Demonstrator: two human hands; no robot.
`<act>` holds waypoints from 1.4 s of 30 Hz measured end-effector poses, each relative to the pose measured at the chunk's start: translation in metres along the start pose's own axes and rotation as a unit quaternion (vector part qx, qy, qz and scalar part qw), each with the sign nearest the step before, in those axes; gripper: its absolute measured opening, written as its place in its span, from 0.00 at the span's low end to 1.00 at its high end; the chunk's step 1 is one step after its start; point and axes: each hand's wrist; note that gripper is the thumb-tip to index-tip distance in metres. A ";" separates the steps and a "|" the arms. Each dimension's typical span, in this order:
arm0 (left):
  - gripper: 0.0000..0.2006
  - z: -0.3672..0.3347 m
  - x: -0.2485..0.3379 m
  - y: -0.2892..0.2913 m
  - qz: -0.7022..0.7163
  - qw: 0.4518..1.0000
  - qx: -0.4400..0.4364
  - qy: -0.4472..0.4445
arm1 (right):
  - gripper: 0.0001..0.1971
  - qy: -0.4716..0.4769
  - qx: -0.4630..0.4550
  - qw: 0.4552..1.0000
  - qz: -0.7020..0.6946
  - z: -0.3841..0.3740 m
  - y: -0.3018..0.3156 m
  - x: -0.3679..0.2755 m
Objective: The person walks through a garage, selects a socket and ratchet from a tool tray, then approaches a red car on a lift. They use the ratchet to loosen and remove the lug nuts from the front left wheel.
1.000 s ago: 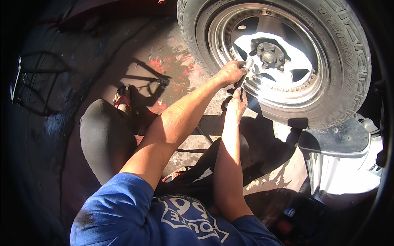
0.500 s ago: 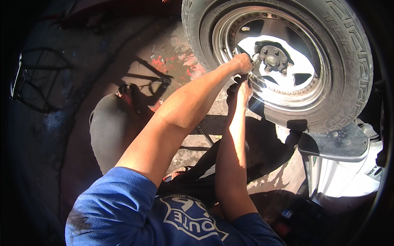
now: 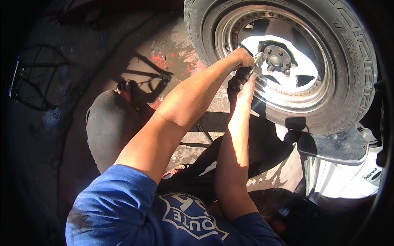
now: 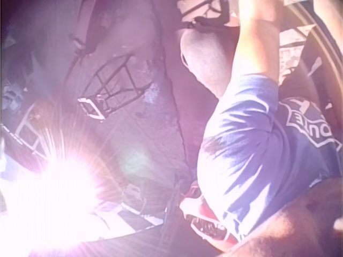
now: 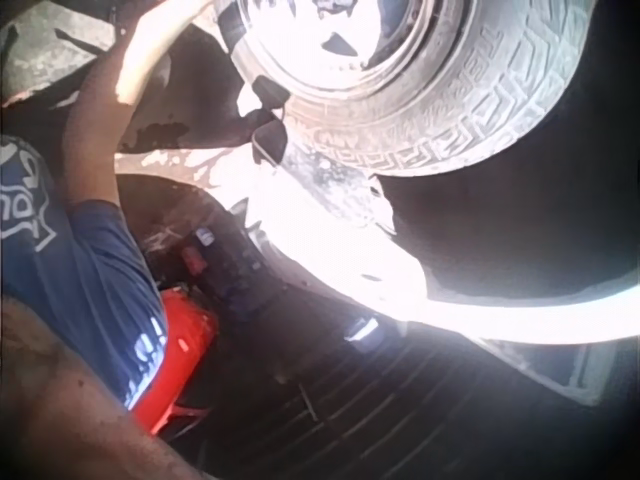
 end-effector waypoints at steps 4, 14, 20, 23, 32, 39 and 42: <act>0.27 0.008 0.009 -0.006 -0.080 0.994 0.075 0.002 | 0.15 0.002 0.046 0.999 -0.010 0.019 -0.007 0.004; 0.21 -0.009 0.007 0.002 -0.131 0.985 -0.104 -0.050 | 0.19 -0.023 0.041 0.998 -0.045 0.007 -0.007 0.015; 0.25 0.004 0.012 -0.009 -0.179 0.980 0.083 0.007 | 0.26 0.026 0.002 1.000 0.001 0.024 -0.015 0.014; 0.26 -0.005 0.010 -0.010 -0.189 0.981 0.040 -0.008 | 0.22 0.012 0.030 0.999 0.006 0.016 -0.016 0.015; 0.19 -0.028 -0.004 0.000 -0.248 0.955 -0.104 -0.128 | 0.14 -0.073 0.047 0.990 -0.107 0.006 -0.004 0.009; 0.30 -0.007 0.009 -0.014 -0.236 0.971 0.041 -0.014 | 0.14 -0.014 -0.001 1.000 0.000 0.005 -0.008 0.016; 0.24 -0.009 0.007 -0.008 -0.158 0.984 -0.077 -0.039 | 0.14 -0.044 0.030 0.997 -0.052 0.000 -0.008 0.016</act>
Point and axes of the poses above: each hand's wrist, its own z-axis away from the middle knuckle, its own y-axis out of the back of the hand, x = y × z, and after that the axes turned 1 degree about z, right-handed
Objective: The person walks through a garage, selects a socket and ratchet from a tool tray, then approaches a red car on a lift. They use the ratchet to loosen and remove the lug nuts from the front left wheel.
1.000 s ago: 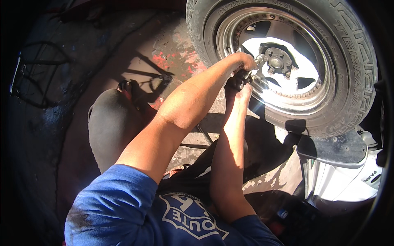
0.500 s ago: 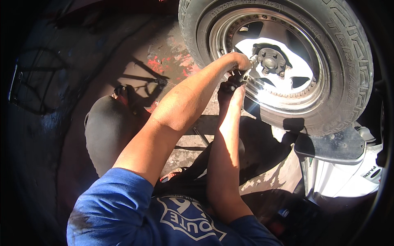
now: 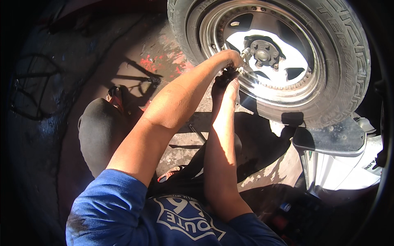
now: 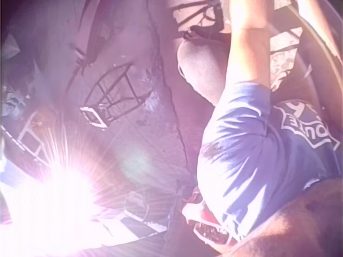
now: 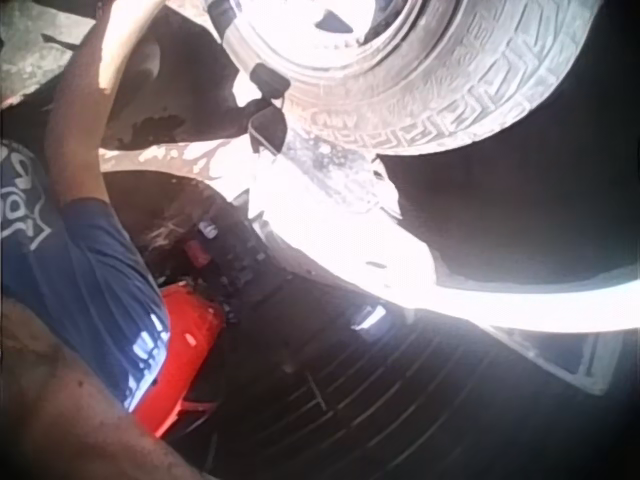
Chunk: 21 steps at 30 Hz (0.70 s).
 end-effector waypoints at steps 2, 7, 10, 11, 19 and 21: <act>0.17 -0.001 -0.004 0.004 0.088 0.995 -0.021 0.043 | 0.17 -0.063 0.019 0.994 -0.085 0.000 0.000 -0.001; 0.19 0.003 -0.001 0.001 -0.057 0.993 0.106 0.000 | 0.20 0.008 0.031 0.999 -0.036 0.007 -0.002 -0.004; 0.25 0.007 0.005 -0.004 -0.039 0.992 0.111 0.040 | 0.21 0.033 -0.017 0.999 -0.010 0.007 -0.005 -0.006; 0.27 0.007 0.006 -0.002 -0.064 0.994 0.090 0.009 | 0.20 0.027 -0.015 1.000 0.000 0.007 -0.005 -0.007; 0.22 -0.003 0.000 0.005 0.019 0.998 0.052 0.030 | 0.17 -0.006 0.032 0.994 -0.108 0.013 -0.002 -0.007; 0.25 -0.002 -0.001 -0.001 -0.013 0.990 0.132 0.039 | 0.16 0.036 -0.023 0.993 -0.107 0.009 -0.003 -0.007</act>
Point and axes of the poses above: each hand's wrist, its own z-axis away from the middle knuckle, its own y-axis out of the back of the hand, x = y × z, and after that the axes turned 1 degree about z, right-handed
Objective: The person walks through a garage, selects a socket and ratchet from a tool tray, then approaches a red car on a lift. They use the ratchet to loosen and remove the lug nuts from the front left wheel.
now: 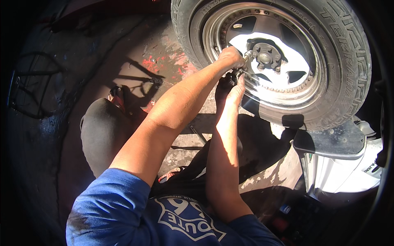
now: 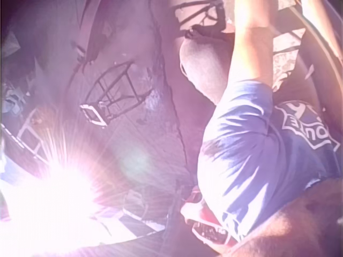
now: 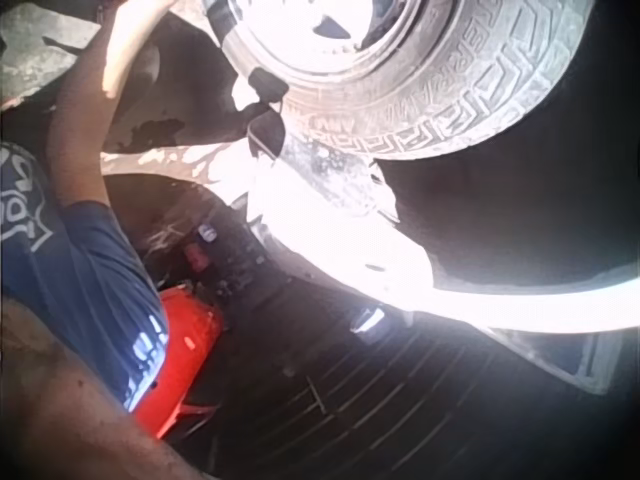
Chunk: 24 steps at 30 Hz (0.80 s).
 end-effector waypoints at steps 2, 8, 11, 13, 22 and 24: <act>0.24 0.005 0.000 -0.002 -0.002 0.999 -0.025 -0.024 | 0.15 -0.020 0.017 1.000 0.013 -0.006 0.001 -0.001; 0.17 0.015 -0.001 0.019 0.143 0.975 -0.166 -0.031 | 0.16 -0.082 0.069 0.989 0.100 -0.016 0.006 -0.007; 0.22 0.018 0.002 0.015 0.109 0.992 -0.064 -0.002 | 0.17 -0.016 0.026 0.995 0.098 -0.018 0.008 -0.006; 0.30 0.018 0.003 0.009 0.077 0.996 -0.019 0.035 | 0.18 -0.026 -0.020 0.997 0.070 -0.022 0.011 -0.004; 0.20 0.000 -0.001 0.008 0.051 0.990 -0.118 -0.064 | 0.18 -0.104 -0.029 0.994 0.004 -0.032 0.014 -0.006; 0.27 0.002 0.000 0.004 0.035 0.999 -0.018 -0.002 | 0.16 -0.029 0.041 0.998 0.025 -0.027 0.009 -0.004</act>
Point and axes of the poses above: each hand's wrist, its own z-axis away from the middle knuckle, its own y-axis out of the back of the hand, x = y × z, and after that the axes turned 1 degree about z, right-handed
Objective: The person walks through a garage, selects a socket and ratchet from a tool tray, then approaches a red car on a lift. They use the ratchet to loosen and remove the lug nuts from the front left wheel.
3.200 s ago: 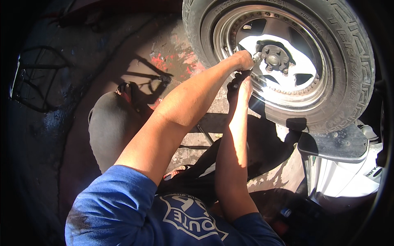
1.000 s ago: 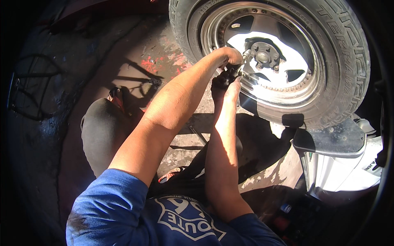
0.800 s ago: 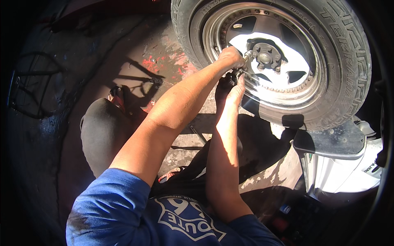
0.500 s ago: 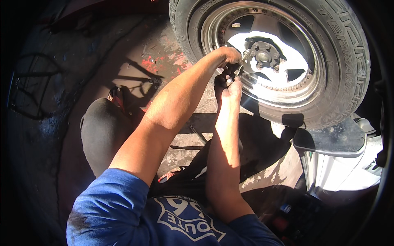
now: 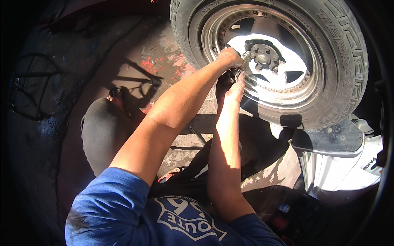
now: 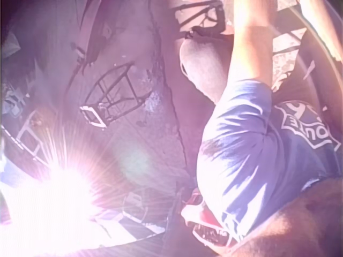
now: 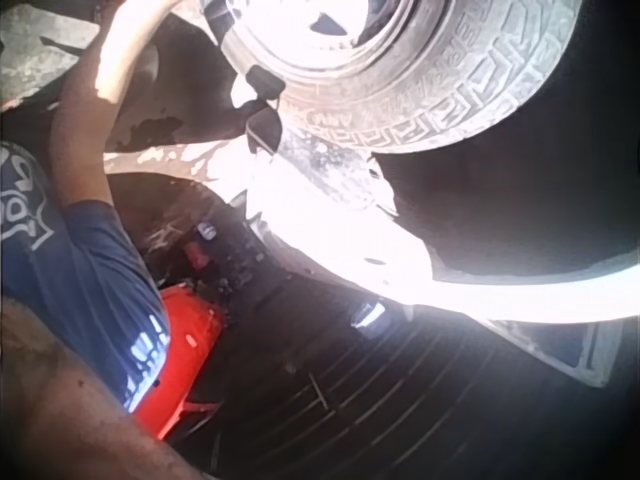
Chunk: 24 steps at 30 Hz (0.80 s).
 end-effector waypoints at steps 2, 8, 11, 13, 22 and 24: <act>0.26 0.002 0.001 -0.004 0.002 0.999 0.011 0.033 | 0.17 -0.018 -0.092 0.996 -0.001 0.002 -0.004 -0.001; 0.15 -0.004 -0.004 0.006 0.151 0.974 -0.165 -0.033 | 0.17 -0.045 -0.056 0.997 0.014 -0.004 -0.002 -0.005; 0.13 -0.013 0.000 0.005 -0.003 0.994 -0.085 -0.068 | 0.21 0.009 0.008 0.991 0.132 0.002 -0.001 -0.003; 0.13 -0.016 0.002 -0.002 -0.040 0.997 -0.040 -0.044 | 0.21 0.036 0.016 0.985 0.167 0.010 -0.005 -0.002; 0.21 -0.006 0.003 -0.002 -0.035 0.999 0.031 -0.009 | 0.23 -0.020 -0.080 0.996 0.032 0.022 -0.019 0.002; 0.20 0.002 -0.002 -0.001 0.057 0.998 -0.040 0.005 | 0.24 -0.010 -0.078 0.991 0.105 0.021 -0.014 0.000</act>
Point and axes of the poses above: each hand's wrist, its own z-axis away from the middle knuckle, its own y-axis out of the back of the hand, x = y × z, and after that the axes turned 1 degree about z, right-handed
